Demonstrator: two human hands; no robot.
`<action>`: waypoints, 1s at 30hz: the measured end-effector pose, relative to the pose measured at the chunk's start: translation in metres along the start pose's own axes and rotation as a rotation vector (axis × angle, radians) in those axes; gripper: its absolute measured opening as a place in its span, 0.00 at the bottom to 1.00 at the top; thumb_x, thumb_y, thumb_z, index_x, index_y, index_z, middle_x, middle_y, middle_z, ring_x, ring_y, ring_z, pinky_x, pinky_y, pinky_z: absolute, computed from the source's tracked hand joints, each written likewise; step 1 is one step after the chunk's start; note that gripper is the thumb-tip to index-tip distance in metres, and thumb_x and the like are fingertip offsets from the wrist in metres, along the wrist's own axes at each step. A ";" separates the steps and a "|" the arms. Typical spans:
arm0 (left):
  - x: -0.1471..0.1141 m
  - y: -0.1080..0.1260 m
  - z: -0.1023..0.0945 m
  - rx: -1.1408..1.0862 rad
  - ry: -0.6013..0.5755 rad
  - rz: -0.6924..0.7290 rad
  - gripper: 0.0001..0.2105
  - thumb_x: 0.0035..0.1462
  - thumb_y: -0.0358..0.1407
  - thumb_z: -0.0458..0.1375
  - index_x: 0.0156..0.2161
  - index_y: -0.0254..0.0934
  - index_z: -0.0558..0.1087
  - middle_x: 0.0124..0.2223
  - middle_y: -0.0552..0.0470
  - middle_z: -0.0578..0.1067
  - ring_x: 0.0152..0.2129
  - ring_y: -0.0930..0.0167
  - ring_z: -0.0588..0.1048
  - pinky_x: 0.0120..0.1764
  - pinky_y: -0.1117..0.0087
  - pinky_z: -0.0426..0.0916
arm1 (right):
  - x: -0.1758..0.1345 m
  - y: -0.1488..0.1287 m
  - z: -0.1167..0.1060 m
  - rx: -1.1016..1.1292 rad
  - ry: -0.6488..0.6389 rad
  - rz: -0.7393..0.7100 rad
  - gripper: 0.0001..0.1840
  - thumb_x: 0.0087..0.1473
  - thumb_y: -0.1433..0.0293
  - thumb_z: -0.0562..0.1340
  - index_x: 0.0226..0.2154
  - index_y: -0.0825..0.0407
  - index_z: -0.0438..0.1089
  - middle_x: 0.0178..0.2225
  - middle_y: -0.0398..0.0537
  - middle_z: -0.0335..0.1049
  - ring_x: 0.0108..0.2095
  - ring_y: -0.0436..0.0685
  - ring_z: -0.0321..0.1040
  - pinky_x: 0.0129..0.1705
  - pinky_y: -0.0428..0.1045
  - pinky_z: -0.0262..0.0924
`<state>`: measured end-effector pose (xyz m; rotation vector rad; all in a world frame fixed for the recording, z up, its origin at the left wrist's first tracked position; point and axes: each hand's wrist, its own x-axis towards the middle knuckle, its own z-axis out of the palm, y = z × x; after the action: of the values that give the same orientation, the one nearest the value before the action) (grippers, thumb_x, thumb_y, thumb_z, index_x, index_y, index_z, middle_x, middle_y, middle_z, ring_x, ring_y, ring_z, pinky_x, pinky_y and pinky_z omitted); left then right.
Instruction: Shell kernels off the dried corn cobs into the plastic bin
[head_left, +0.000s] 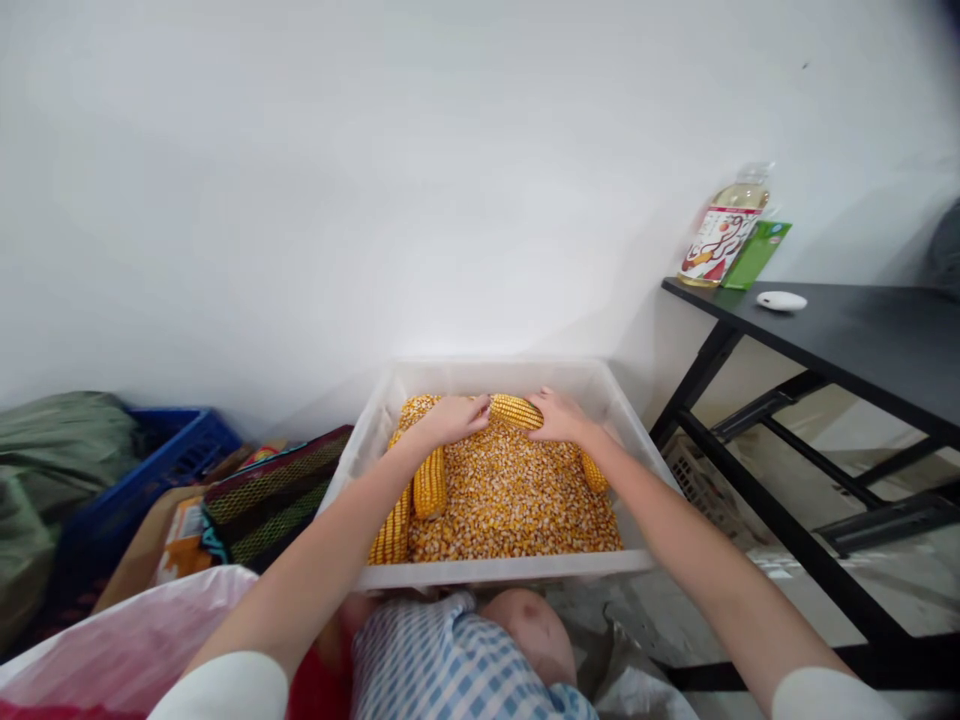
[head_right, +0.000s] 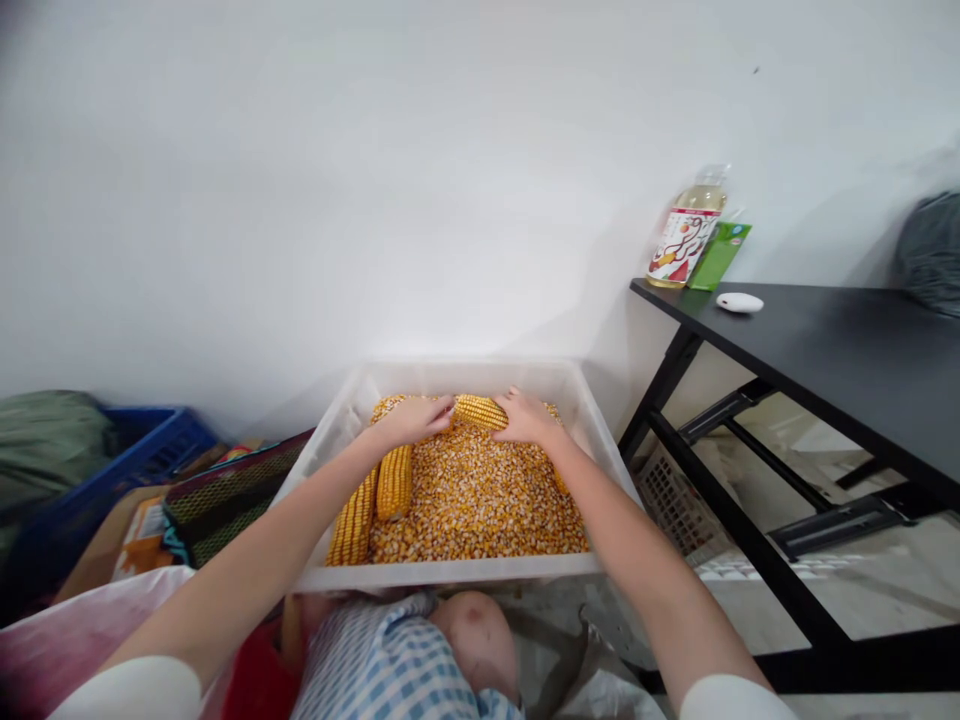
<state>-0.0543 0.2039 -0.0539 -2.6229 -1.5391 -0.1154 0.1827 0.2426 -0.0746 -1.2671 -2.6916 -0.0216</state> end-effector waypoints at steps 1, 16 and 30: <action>0.000 0.000 0.001 -0.006 -0.010 -0.007 0.14 0.58 0.42 0.42 0.39 0.38 0.66 0.28 0.49 0.73 0.23 0.68 0.71 0.27 0.72 0.58 | 0.000 0.000 0.001 -0.014 -0.002 -0.006 0.31 0.41 0.54 0.61 0.46 0.52 0.63 0.40 0.53 0.62 0.37 0.58 0.63 0.40 0.51 0.56; 0.003 -0.005 0.011 0.022 0.042 -0.199 0.15 0.55 0.41 0.45 0.37 0.35 0.70 0.30 0.44 0.75 0.27 0.64 0.73 0.31 0.68 0.62 | 0.004 -0.019 0.001 -0.052 0.011 0.030 0.31 0.40 0.51 0.61 0.44 0.52 0.65 0.39 0.53 0.64 0.36 0.59 0.65 0.39 0.51 0.57; 0.006 -0.011 0.005 0.032 0.075 -0.327 0.16 0.57 0.40 0.43 0.41 0.34 0.69 0.33 0.44 0.75 0.29 0.66 0.73 0.32 0.69 0.62 | 0.006 -0.024 0.001 0.114 0.076 0.046 0.28 0.41 0.52 0.60 0.42 0.52 0.66 0.37 0.51 0.68 0.35 0.57 0.66 0.37 0.48 0.57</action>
<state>-0.0609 0.2154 -0.0573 -2.2931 -1.9102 -0.2088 0.1605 0.2314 -0.0737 -1.2676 -2.5600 0.0861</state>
